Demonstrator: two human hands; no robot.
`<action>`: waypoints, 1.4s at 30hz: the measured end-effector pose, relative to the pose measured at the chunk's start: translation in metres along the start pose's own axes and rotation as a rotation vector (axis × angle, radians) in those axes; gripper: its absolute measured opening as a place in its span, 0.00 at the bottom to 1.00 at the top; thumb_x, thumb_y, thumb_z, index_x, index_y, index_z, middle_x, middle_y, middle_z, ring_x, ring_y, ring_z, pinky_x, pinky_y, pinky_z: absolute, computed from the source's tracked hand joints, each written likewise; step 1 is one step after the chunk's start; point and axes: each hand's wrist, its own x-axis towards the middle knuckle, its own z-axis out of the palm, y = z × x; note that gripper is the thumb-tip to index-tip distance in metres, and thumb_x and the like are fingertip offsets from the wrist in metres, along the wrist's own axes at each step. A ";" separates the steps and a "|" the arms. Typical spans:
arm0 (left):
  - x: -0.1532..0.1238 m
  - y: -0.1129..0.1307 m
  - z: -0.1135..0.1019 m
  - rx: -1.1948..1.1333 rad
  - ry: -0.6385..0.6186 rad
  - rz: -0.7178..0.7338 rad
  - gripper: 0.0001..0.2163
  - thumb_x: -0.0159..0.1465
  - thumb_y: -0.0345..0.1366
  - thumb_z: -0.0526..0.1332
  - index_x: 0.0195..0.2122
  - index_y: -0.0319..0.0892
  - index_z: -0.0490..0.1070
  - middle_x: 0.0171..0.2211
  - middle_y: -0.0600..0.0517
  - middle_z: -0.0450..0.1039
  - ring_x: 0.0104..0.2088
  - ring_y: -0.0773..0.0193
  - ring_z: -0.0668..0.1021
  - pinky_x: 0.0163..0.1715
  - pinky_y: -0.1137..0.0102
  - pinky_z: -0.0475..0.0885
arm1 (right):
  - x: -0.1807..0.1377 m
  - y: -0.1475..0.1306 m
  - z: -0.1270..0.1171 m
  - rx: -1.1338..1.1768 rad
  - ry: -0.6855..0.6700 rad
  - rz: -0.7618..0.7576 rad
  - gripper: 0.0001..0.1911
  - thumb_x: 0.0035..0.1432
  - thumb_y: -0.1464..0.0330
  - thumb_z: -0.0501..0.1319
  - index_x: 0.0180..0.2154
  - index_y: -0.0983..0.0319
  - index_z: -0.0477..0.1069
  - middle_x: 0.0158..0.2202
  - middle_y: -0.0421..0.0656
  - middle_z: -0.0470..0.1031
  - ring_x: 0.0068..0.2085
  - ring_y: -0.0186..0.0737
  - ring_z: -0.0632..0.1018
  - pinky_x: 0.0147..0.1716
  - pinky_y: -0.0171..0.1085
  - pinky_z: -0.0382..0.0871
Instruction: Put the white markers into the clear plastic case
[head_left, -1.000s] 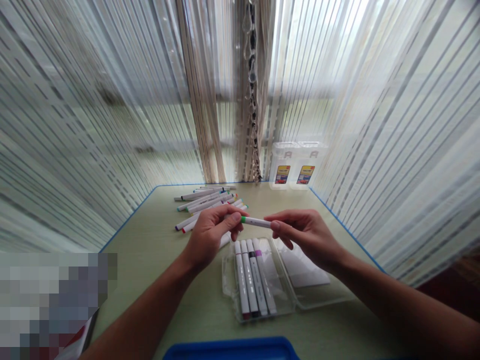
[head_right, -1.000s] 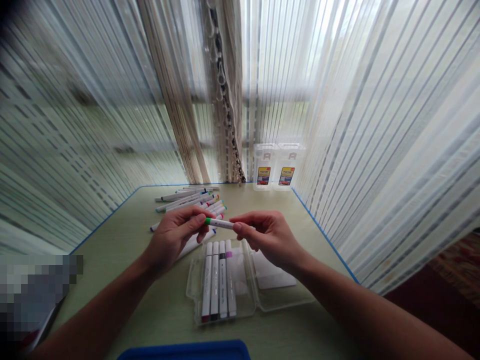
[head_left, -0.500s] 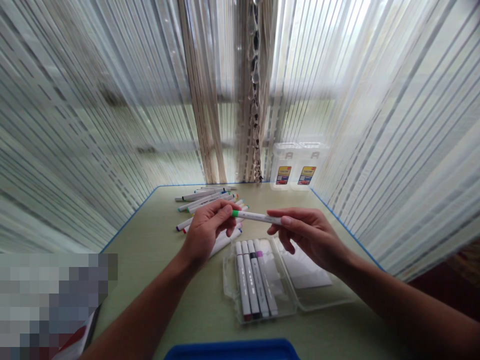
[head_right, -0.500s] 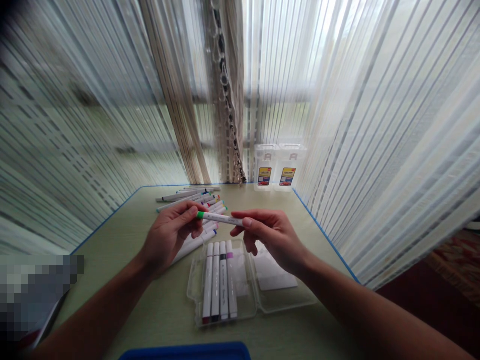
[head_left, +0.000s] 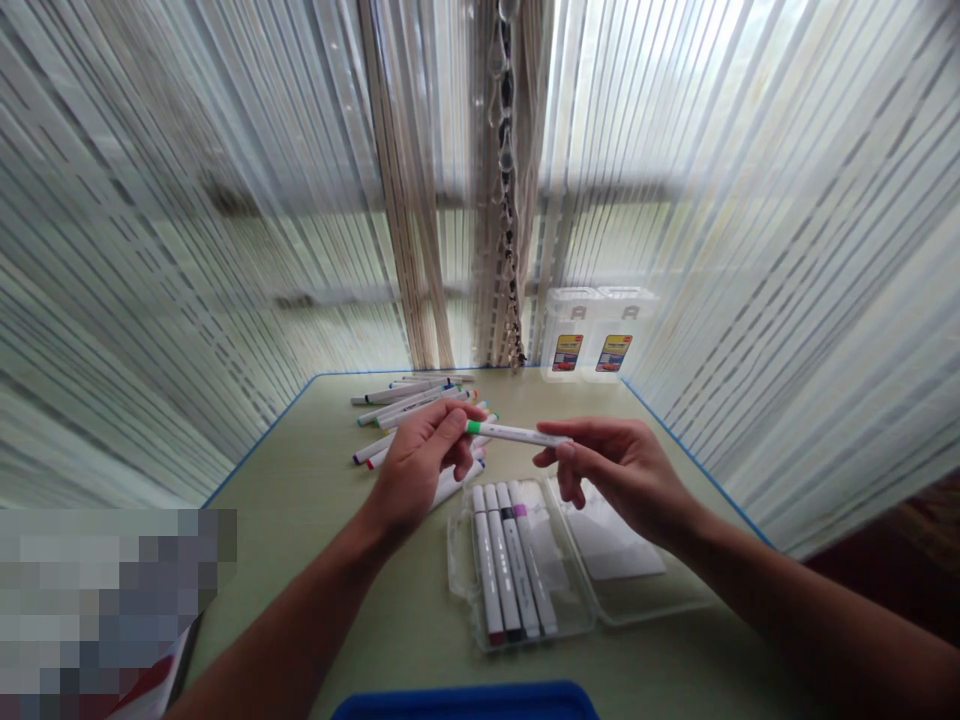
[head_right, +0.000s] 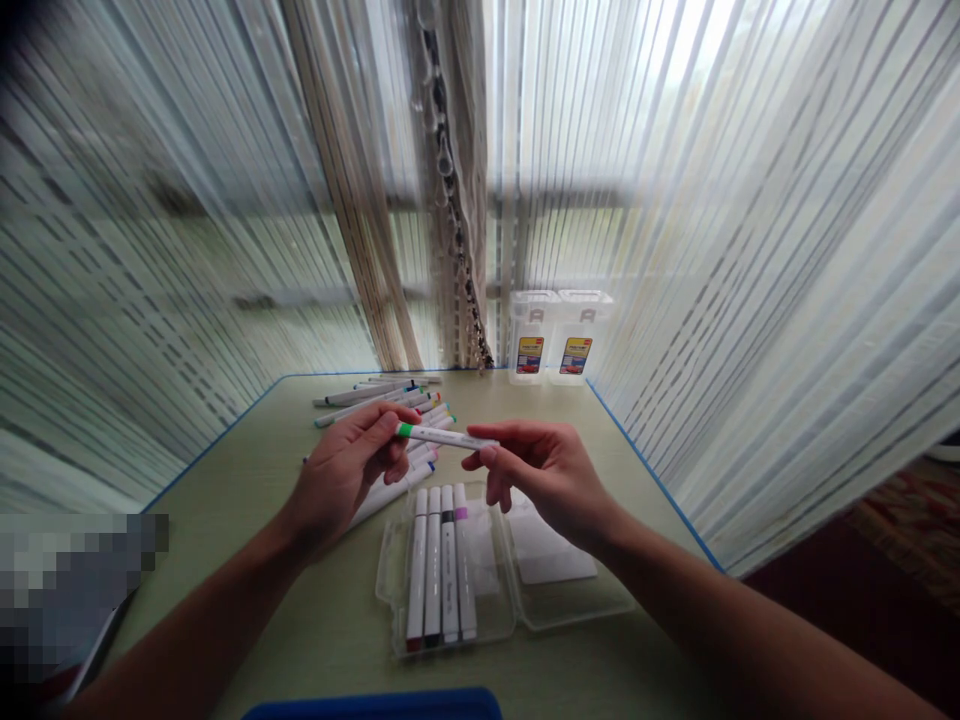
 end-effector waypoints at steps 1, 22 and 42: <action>-0.001 0.000 0.001 0.011 -0.015 0.004 0.09 0.66 0.37 0.58 0.38 0.37 0.72 0.21 0.57 0.63 0.19 0.73 0.66 0.20 0.75 0.61 | 0.001 0.000 0.001 -0.014 0.022 0.001 0.11 0.57 0.68 0.67 0.43 0.62 0.79 0.31 0.47 0.82 0.20 0.31 0.75 0.20 0.32 0.70; -0.007 0.004 -0.001 0.082 -0.224 -0.002 0.16 0.65 0.36 0.59 0.51 0.34 0.74 0.37 0.41 0.78 0.25 0.68 0.72 0.28 0.70 0.68 | 0.012 0.002 -0.003 0.067 0.217 0.039 0.12 0.53 0.63 0.69 0.35 0.64 0.74 0.23 0.38 0.71 0.18 0.27 0.67 0.15 0.29 0.60; -0.006 0.008 0.002 0.285 -0.117 -0.041 0.14 0.62 0.35 0.63 0.45 0.32 0.78 0.31 0.43 0.80 0.23 0.69 0.70 0.26 0.72 0.67 | 0.007 0.002 -0.002 -0.029 0.183 -0.015 0.11 0.55 0.63 0.68 0.33 0.64 0.72 0.24 0.40 0.75 0.17 0.29 0.69 0.15 0.30 0.62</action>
